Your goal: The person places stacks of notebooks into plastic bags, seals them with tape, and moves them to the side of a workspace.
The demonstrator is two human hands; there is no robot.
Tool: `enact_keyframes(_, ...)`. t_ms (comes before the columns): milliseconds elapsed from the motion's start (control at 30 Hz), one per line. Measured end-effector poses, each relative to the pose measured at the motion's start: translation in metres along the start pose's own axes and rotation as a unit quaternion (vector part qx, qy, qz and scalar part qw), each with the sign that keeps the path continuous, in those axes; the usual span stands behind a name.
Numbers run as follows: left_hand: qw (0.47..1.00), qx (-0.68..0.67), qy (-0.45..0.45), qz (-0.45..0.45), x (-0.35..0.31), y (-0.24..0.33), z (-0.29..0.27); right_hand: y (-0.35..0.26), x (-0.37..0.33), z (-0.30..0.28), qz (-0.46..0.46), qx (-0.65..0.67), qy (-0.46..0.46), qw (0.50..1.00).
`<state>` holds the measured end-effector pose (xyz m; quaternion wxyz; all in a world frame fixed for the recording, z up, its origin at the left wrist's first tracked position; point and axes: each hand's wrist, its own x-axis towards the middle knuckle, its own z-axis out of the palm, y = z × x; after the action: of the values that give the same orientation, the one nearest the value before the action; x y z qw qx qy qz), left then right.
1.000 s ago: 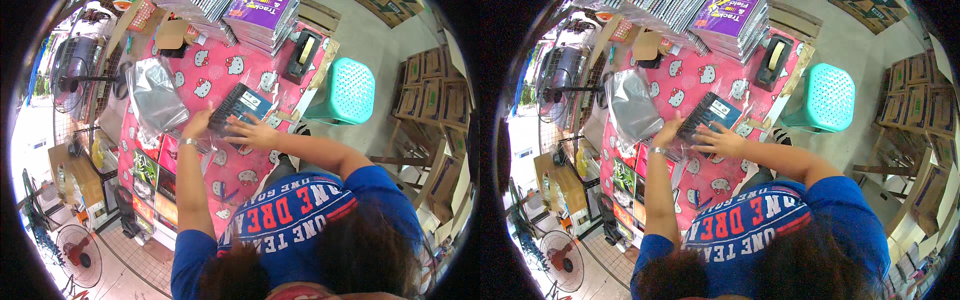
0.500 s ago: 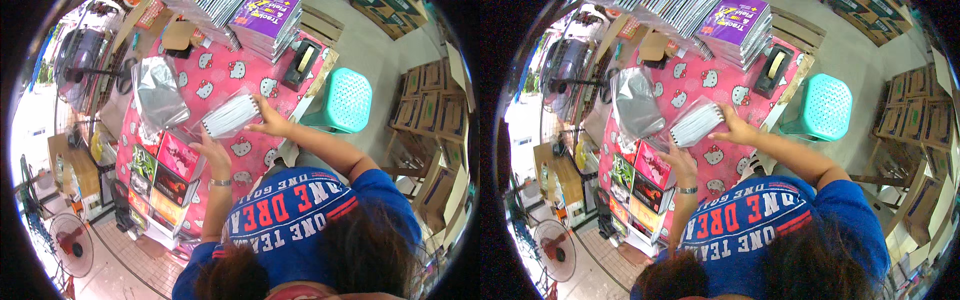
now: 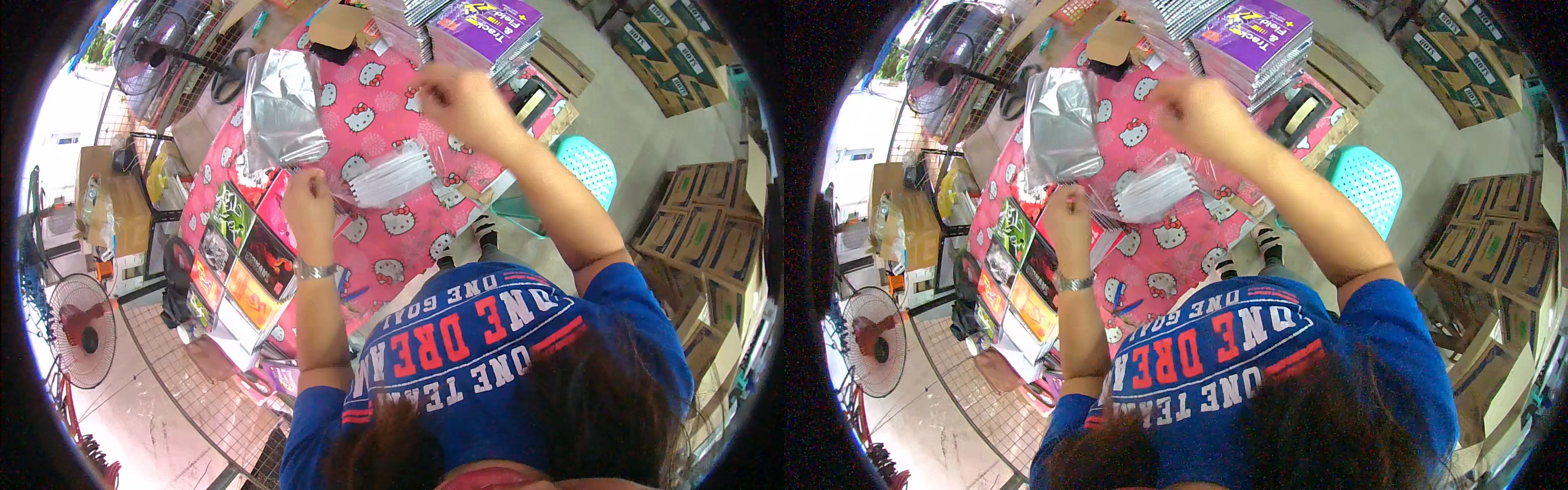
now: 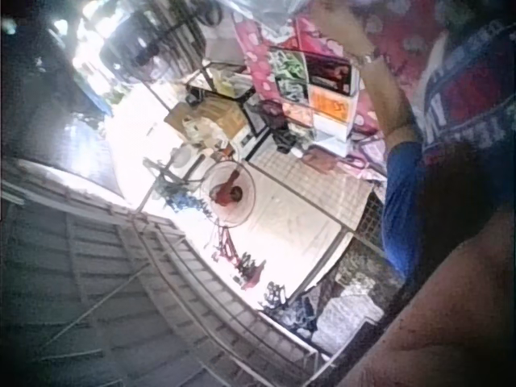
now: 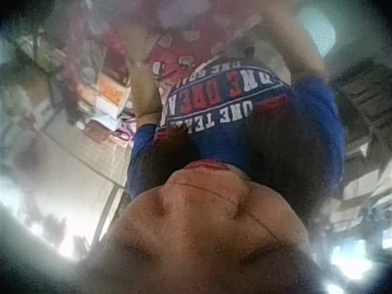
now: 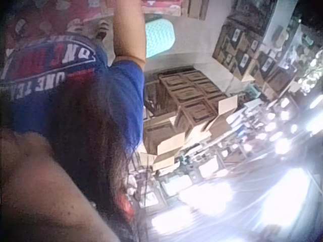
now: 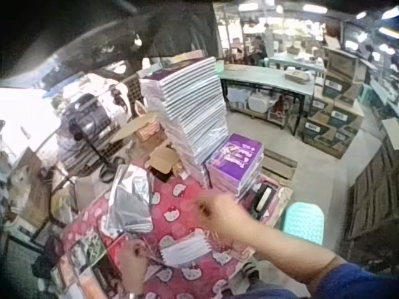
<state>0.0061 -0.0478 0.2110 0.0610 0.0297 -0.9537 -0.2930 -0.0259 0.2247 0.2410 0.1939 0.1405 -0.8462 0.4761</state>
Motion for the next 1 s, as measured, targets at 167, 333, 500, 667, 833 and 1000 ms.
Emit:
enact_keyframes(167,0.953,0.082,0.023,0.291,-0.037,0.029,0.023,0.070,-0.057,0.013,0.054,0.029,-0.275,0.959)
enact_keyframes(333,0.930,0.164,-0.130,0.303,-0.051,0.012,0.010,0.070,-0.087,0.055,0.030,0.240,-0.250,0.938)
enact_keyframes(500,0.958,-0.117,0.073,0.251,-0.064,-0.015,0.018,0.062,-0.091,0.052,-0.076,-0.018,-0.332,0.940)
enact_keyframes(667,0.942,-0.332,0.039,0.014,-0.061,-0.049,0.064,0.052,-0.087,0.040,-0.071,0.115,-0.038,0.990)
enact_keyframes(833,0.938,-0.262,0.048,0.221,-0.010,-0.003,0.052,0.062,-0.102,0.039,-0.152,0.002,-0.232,0.961)
enact_keyframes(1000,0.888,0.181,-0.314,0.282,0.076,0.036,0.066,0.056,-0.098,0.042,-0.001,0.116,-0.156,0.981)
